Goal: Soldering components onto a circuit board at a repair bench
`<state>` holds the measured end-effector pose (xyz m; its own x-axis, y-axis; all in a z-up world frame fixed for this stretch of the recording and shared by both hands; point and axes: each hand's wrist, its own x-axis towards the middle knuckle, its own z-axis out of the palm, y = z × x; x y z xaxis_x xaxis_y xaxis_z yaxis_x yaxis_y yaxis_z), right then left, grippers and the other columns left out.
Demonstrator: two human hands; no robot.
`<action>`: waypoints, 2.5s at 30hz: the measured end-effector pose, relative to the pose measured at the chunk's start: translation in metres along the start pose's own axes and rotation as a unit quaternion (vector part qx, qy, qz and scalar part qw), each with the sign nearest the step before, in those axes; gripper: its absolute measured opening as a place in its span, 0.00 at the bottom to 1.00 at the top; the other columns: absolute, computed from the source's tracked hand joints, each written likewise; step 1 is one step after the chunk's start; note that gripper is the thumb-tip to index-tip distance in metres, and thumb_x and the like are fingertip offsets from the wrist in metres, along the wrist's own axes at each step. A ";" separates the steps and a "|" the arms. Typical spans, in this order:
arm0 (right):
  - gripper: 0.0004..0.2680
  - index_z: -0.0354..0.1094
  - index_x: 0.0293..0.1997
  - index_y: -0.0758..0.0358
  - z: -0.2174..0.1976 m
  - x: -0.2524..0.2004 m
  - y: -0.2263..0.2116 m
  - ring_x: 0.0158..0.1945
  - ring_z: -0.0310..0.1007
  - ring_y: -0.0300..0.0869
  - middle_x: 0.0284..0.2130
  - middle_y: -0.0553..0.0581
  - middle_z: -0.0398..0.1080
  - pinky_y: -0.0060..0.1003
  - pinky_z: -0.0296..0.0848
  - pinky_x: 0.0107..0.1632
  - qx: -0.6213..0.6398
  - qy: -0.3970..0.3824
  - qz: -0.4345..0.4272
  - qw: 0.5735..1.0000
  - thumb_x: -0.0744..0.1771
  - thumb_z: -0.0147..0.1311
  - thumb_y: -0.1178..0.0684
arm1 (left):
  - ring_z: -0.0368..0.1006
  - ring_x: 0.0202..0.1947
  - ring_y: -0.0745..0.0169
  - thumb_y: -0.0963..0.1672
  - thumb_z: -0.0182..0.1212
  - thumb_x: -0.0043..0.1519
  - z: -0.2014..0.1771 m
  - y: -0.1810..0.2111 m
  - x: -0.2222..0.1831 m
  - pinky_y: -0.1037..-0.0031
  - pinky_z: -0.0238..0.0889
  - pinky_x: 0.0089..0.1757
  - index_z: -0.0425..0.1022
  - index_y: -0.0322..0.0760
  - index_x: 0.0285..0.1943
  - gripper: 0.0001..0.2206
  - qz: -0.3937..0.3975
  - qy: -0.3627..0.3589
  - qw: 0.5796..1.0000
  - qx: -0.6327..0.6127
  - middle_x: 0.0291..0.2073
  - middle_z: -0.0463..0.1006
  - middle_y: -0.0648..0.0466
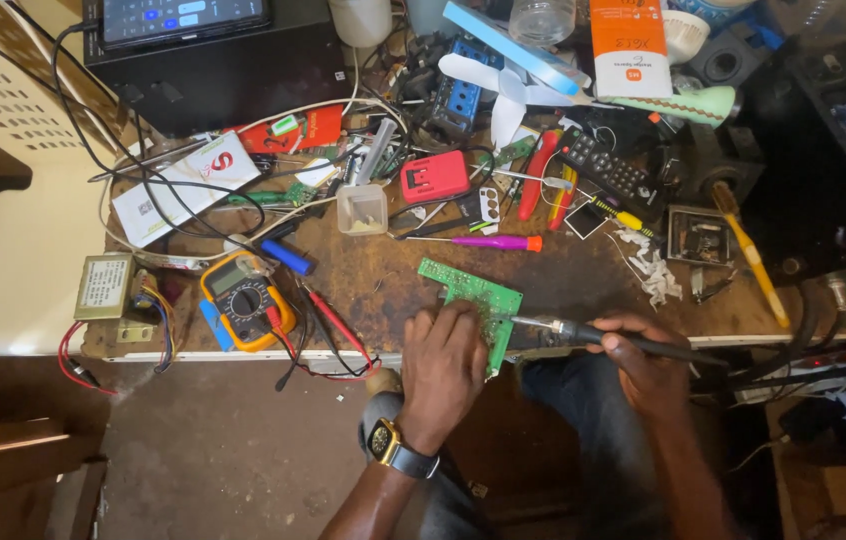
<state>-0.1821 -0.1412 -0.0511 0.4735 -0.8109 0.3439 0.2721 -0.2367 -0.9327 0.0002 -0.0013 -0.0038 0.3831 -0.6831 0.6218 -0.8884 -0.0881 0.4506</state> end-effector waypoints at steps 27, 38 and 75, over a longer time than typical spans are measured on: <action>0.05 0.65 0.28 0.76 0.006 0.011 -0.020 0.38 0.69 0.53 0.26 0.66 0.66 0.41 0.70 0.40 -0.029 -0.068 -0.082 0.994 0.56 0.55 0.65 | 0.60 0.26 0.60 0.42 0.47 0.54 -0.004 0.001 0.001 0.75 0.50 0.29 0.70 0.40 0.29 0.06 -0.040 -0.015 0.998 -0.048 0.31 0.72 0.55; 0.05 0.64 0.28 0.78 -0.005 0.005 0.002 0.38 0.69 0.52 0.26 0.67 0.65 0.40 0.68 0.40 -0.012 -0.065 -0.071 0.995 0.56 0.54 0.65 | 0.60 0.26 0.60 0.42 0.48 0.54 0.001 -0.001 -0.001 0.73 0.50 0.28 0.69 0.41 0.29 0.04 -0.016 -0.003 1.000 -0.003 0.33 0.71 0.55; 0.05 0.64 0.28 0.77 -0.008 0.004 0.000 0.38 0.70 0.53 0.27 0.69 0.67 0.40 0.70 0.38 -0.006 -0.055 -0.050 0.997 0.56 0.54 0.66 | 0.59 0.26 0.61 0.41 0.49 0.52 -0.004 0.003 0.002 0.74 0.50 0.28 0.69 0.41 0.29 0.03 -0.014 -0.006 1.000 -0.012 0.32 0.70 0.56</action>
<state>-0.1870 -0.1489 -0.0510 0.5343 -0.7190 0.4445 0.3121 -0.3209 -0.8942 -0.0003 -0.0002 0.0010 0.4044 -0.6893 0.6011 -0.8711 -0.0899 0.4829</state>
